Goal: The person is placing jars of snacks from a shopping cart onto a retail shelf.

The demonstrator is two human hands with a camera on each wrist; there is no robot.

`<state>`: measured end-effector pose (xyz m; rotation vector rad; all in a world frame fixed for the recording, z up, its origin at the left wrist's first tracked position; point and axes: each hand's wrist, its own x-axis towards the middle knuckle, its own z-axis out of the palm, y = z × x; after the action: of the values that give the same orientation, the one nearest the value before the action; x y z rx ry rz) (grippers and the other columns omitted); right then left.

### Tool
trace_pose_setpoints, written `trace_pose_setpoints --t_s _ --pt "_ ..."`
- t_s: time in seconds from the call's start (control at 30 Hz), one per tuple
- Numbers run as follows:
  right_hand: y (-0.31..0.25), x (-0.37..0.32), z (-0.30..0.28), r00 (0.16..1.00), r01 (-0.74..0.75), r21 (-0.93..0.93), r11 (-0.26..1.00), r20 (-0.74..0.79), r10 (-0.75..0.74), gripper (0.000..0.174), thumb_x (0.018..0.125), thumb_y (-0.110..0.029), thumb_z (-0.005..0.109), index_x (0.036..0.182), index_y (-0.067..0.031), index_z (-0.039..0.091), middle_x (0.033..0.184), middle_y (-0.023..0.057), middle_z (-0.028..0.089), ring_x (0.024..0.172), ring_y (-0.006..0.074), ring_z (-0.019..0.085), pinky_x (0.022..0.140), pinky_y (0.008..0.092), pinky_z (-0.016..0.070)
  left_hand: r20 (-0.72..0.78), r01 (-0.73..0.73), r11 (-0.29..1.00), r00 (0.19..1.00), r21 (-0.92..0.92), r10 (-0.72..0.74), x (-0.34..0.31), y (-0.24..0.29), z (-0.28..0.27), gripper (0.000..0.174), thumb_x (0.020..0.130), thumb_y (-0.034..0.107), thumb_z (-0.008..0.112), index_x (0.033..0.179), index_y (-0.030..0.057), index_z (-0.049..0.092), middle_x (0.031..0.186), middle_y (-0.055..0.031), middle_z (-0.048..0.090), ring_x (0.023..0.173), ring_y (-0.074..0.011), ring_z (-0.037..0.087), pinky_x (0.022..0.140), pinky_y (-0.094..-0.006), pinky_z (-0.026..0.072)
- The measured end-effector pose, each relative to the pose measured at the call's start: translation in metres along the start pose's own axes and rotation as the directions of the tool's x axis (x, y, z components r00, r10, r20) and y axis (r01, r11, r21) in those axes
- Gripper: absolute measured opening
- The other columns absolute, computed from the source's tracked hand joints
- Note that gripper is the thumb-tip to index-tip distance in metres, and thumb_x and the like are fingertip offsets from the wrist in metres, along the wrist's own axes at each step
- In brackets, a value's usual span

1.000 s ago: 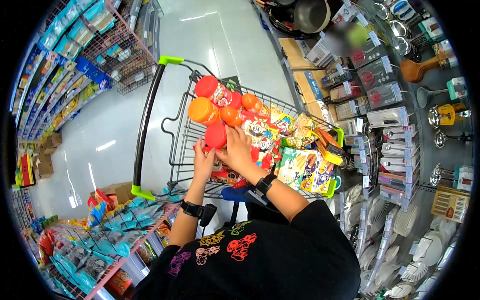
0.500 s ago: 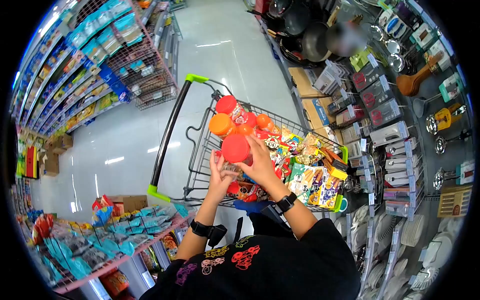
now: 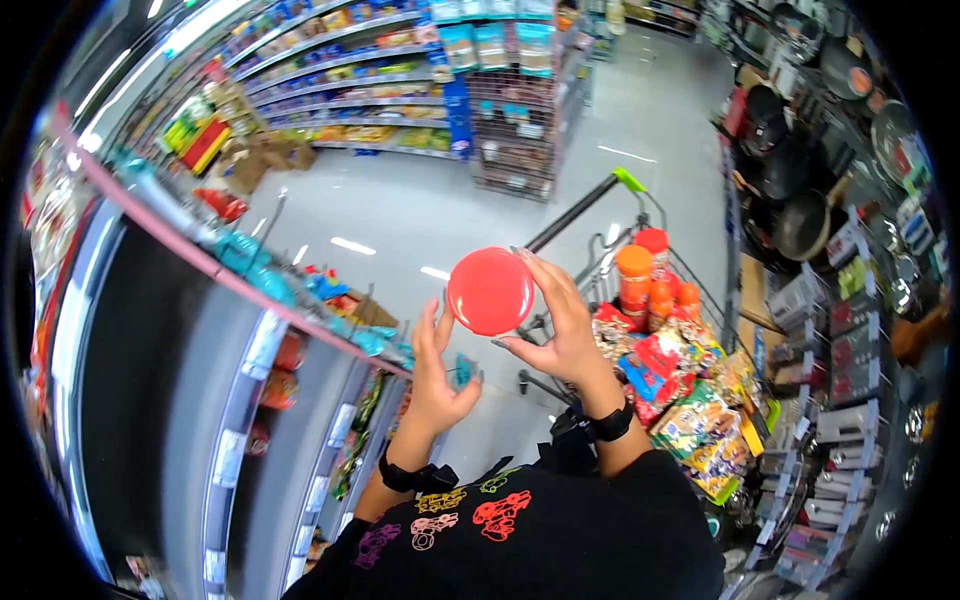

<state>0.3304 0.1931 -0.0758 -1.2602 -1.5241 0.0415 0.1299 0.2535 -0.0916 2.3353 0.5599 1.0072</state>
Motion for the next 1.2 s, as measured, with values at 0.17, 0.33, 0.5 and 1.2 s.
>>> trace_pose_setpoints --t_s 0.17,0.33,0.5,1.2 --pt "-0.029 0.02 0.041 0.972 0.172 0.188 0.967 0.127 -0.197 0.096 0.065 -0.024 0.078 0.142 0.0008 0.025 0.14 0.0224 0.038 0.126 0.0387 0.041 0.105 0.0437 0.0308 -0.259 -0.034 0.96 0.965 -0.278 -0.04 -0.018 0.011 -0.053 0.097 0.063 0.003 0.055 0.146 -0.0022 0.004 0.145 -0.0282 0.029 0.139 -0.036 0.023 0.113 -0.0442 0.0089" --pt "-0.037 0.017 0.073 0.957 0.187 0.381 0.905 0.138 -0.255 0.1 0.071 -0.015 0.072 0.147 -0.0003 0.009 0.144 0.023 0.033 0.131 0.0383 0.036 0.11 0.0436 0.025 -0.337 -0.078 0.969 0.941 -0.235 -0.006 -0.04 0.015 -0.08 0.098 0.062 0.002 0.054 0.147 0.0007 0.004 0.142 -0.028 0.035 0.14 -0.036 0.022 0.112 -0.0473 0.0132" --pt "-0.045 0.019 0.09 0.983 0.053 0.575 0.817 0.115 -0.144 0.088 0.082 -0.012 0.064 0.147 -0.0013 0.005 0.136 0.0249 0.042 0.123 0.0321 0.048 0.103 0.0429 0.0359 -0.311 -0.075 0.987 0.95 -0.142 0.027 -0.05 0.02 -0.093 0.096 0.065 0.006 0.056 0.147 0.0014 0.006 0.138 -0.0211 0.044 0.139 -0.0356 0.025 0.113 -0.0474 0.0139" --pt "-0.052 -0.011 0.125 0.493 -0.765 0.527 -0.369 0.849 0.191 0.049 0.098 -0.038 0.041 0.134 -0.0053 0.034 0.126 0.0196 0.051 0.113 0.0273 0.057 0.082 0.0429 0.0556 -0.306 0.115 0.929 0.924 -0.352 -0.23 -0.06 0.013 -0.079 0.106 0.065 0.049 0.075 0.143 -0.0009 0.023 0.143 -0.0213 0.031 0.134 -0.0315 0.031 0.109 -0.042 0.0262"
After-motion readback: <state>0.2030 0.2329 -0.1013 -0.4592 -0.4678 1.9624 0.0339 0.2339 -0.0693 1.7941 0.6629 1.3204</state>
